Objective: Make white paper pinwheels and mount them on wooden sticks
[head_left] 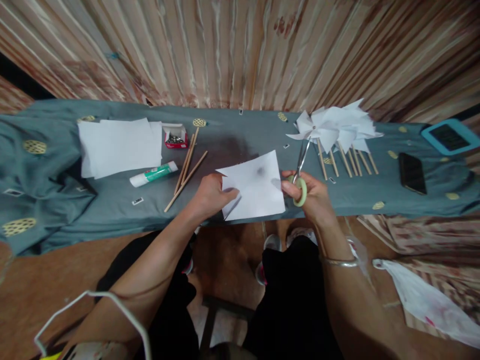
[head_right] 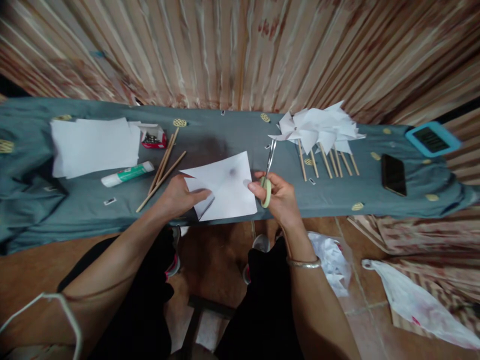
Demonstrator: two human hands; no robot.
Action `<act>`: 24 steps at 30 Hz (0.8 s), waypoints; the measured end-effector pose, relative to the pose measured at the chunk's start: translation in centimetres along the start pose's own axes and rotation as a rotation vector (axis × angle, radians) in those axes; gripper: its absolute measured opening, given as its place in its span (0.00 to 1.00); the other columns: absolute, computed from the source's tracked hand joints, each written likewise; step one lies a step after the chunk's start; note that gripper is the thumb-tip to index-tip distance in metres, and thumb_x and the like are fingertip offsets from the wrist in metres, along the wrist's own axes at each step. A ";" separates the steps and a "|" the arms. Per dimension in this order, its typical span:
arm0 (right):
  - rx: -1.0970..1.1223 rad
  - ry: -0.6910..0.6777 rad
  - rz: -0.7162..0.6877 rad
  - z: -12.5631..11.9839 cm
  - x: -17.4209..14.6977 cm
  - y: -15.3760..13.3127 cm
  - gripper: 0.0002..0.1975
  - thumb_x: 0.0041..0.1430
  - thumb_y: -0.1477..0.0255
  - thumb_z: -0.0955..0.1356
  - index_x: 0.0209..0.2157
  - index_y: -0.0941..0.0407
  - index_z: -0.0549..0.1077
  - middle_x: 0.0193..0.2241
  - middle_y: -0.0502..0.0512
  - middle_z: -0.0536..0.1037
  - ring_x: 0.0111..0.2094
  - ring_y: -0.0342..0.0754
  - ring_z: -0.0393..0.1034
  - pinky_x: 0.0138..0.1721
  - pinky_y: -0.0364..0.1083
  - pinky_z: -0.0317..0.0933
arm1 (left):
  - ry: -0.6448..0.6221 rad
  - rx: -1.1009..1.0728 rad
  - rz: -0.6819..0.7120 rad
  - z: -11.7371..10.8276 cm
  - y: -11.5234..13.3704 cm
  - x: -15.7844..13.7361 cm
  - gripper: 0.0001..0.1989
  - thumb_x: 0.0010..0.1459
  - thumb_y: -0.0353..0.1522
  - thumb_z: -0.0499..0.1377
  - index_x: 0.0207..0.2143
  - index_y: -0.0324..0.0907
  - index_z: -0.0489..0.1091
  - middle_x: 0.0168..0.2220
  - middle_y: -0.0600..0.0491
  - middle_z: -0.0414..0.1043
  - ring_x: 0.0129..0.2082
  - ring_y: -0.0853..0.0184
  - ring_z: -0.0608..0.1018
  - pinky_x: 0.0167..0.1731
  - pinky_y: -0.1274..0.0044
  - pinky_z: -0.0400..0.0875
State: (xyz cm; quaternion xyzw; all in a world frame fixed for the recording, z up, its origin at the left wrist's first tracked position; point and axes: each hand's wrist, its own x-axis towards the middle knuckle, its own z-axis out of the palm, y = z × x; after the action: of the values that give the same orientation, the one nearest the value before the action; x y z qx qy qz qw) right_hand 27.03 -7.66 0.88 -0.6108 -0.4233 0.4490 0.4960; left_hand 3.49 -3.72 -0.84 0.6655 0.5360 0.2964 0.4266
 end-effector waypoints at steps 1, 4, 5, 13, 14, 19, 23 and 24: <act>-0.002 -0.003 0.022 0.2 -0.1 0.0 0.24 0.32 0.58 0.80 0.33 0.54 0.78 0.22 0.44 0.76 0.21 0.39 0.64 0.23 0.40 0.59 | 0.001 0.000 0.002 0.1 0.1 0.0 0.06 0.44 0.30 0.61 0.26 0.37 0.75 0.27 0.51 0.77 0.35 0.58 0.80 0.38 0.72 0.74; 0.022 -0.042 0.087 0.5 -0.1 0.3 0.24 0.30 0.60 0.81 0.31 0.54 0.77 0.22 0.44 0.76 0.20 0.39 0.63 0.21 0.41 0.58 | 0.005 -0.096 -0.014 0.4 0.1 0.1 0.09 0.43 0.32 0.63 0.29 0.37 0.76 0.30 0.51 0.79 0.35 0.58 0.80 0.38 0.71 0.74; 0.039 -0.050 0.099 0.6 -0.1 0.3 0.23 0.30 0.61 0.81 0.30 0.54 0.77 0.22 0.44 0.76 0.21 0.40 0.64 0.22 0.41 0.59 | 0.003 -0.160 -0.025 0.5 0.1 0.2 0.10 0.43 0.33 0.64 0.30 0.37 0.77 0.30 0.50 0.79 0.35 0.58 0.80 0.38 0.71 0.74; 0.349 0.228 -0.044 0.8 0.8 0.6 0.18 0.37 0.66 0.78 0.31 0.53 0.74 0.30 0.48 0.80 0.30 0.46 0.73 0.35 0.47 0.68 | 0.174 -0.911 -0.132 1.6 1.3 0.5 0.27 0.42 0.38 0.71 0.47 0.42 0.73 0.46 0.47 0.79 0.47 0.58 0.79 0.49 0.68 0.73; 0.377 0.254 -0.063 0.9 1.0 0.6 0.18 0.37 0.66 0.78 0.31 0.54 0.73 0.31 0.48 0.80 0.31 0.47 0.74 0.36 0.48 0.68 | 0.154 -0.979 -0.179 1.9 1.5 0.3 0.27 0.44 0.39 0.71 0.47 0.43 0.73 0.48 0.47 0.78 0.49 0.59 0.79 0.49 0.68 0.72; 0.454 0.263 -0.072 1.9 1.3 0.5 0.19 0.36 0.67 0.79 0.31 0.55 0.73 0.31 0.49 0.81 0.31 0.46 0.74 0.39 0.47 0.69 | -0.102 -1.085 -0.237 3.8 2.5 -1.0 0.26 0.43 0.39 0.72 0.45 0.41 0.74 0.49 0.45 0.77 0.51 0.57 0.77 0.48 0.70 0.72; 0.414 0.183 -0.047 3.4 0.7 0.3 0.22 0.34 0.63 0.79 0.32 0.55 0.74 0.28 0.48 0.81 0.29 0.46 0.73 0.36 0.46 0.69 | -0.058 -1.141 -0.279 4.8 2.8 -1.1 0.20 0.45 0.39 0.72 0.39 0.40 0.74 0.41 0.47 0.79 0.44 0.59 0.80 0.44 0.70 0.74; 0.393 0.156 -0.038 3.7 0.5 0.2 0.23 0.34 0.61 0.79 0.33 0.54 0.73 0.27 0.48 0.80 0.28 0.46 0.72 0.35 0.46 0.69 | -0.011 -1.160 -0.289 4.9 2.9 -0.9 0.19 0.47 0.37 0.71 0.40 0.40 0.74 0.42 0.47 0.79 0.44 0.59 0.80 0.44 0.70 0.75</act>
State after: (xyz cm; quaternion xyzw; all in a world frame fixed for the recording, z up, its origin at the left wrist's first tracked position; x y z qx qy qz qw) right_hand 23.53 -6.41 0.18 -0.5271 -0.2993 0.4648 0.6455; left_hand 8.79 -6.01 -0.46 0.2460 0.3695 0.4760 0.7592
